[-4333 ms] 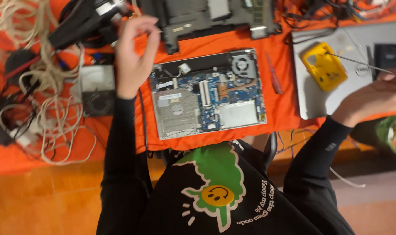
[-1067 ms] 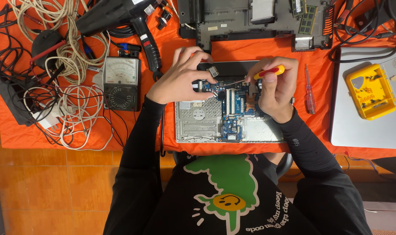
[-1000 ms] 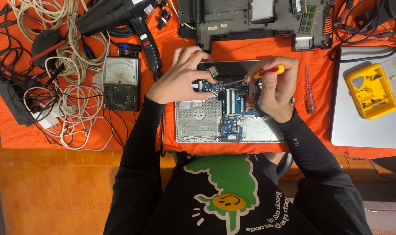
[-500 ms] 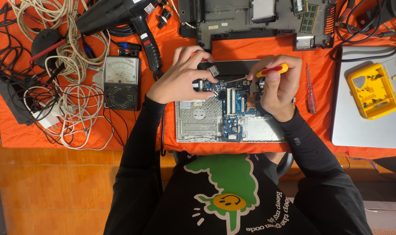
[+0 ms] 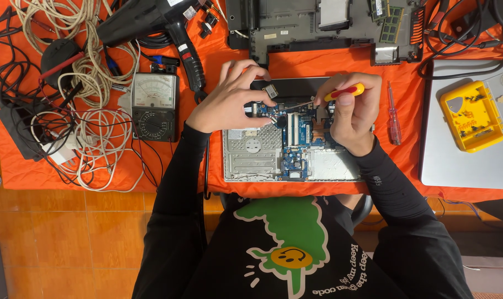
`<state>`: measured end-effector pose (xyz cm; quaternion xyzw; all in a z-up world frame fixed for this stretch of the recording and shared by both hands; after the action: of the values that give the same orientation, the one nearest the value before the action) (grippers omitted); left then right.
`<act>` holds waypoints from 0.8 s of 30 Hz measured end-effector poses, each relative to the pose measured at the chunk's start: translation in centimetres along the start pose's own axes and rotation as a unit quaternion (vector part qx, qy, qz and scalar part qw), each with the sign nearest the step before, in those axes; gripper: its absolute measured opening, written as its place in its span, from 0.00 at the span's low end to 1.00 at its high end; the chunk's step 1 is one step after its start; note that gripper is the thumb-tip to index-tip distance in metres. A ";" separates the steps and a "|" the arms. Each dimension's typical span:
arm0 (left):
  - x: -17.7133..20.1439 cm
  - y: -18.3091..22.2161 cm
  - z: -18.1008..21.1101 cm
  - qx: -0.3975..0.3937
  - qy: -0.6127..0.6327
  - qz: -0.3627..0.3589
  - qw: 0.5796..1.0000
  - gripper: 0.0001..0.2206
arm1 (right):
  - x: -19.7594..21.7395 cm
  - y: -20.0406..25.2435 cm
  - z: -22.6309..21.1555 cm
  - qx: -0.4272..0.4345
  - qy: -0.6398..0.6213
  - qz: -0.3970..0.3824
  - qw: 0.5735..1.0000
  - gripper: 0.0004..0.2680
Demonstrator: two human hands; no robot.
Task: Replacing or repairing internal components of a laptop on a repair bench.
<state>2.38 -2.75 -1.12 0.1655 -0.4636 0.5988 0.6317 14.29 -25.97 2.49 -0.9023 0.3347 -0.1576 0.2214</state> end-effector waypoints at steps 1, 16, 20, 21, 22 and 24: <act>0.0 0.0 0.0 0.000 0.000 0.000 1.000 0.14 | 0.0 -0.1 0.0 0.000 0.000 0.000 1.000 0.10; 0.9 -0.2 0.8 -0.012 -0.007 0.003 1.000 0.13 | -1.1 -2.9 -2.4 0.059 0.045 -0.081 0.994 0.09; 1.1 -0.3 1.0 -0.022 -0.013 0.018 1.000 0.16 | -2.8 -5.6 -4.6 0.137 0.170 -0.191 0.957 0.09; 1.4 -0.5 1.0 -0.025 -0.024 0.019 0.999 0.19 | -3.4 -6.2 -4.8 0.168 0.212 -0.228 0.935 0.10; 1.1 -0.4 1.4 -0.033 -0.027 0.021 0.999 0.19 | -3.7 -6.3 -5.0 0.173 0.218 -0.225 0.934 0.10; 1.2 -0.6 1.2 -0.006 -0.009 0.019 1.000 0.18 | -4.7 -7.3 -5.2 0.221 0.251 -0.267 0.904 0.10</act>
<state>2.26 -3.08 0.67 0.1587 -0.4758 0.6065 0.6169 12.55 -19.39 9.95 -0.8163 0.0825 -0.5019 0.2738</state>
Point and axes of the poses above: each hand's wrist, its own y-axis away from the middle knuckle, its own x-axis out of the back of the hand, z = x × y, the point moved 3 cm from there along -y, towards the middle knuckle, and after that the axes turned 4 degrees about -x, right-handed, at the moved point
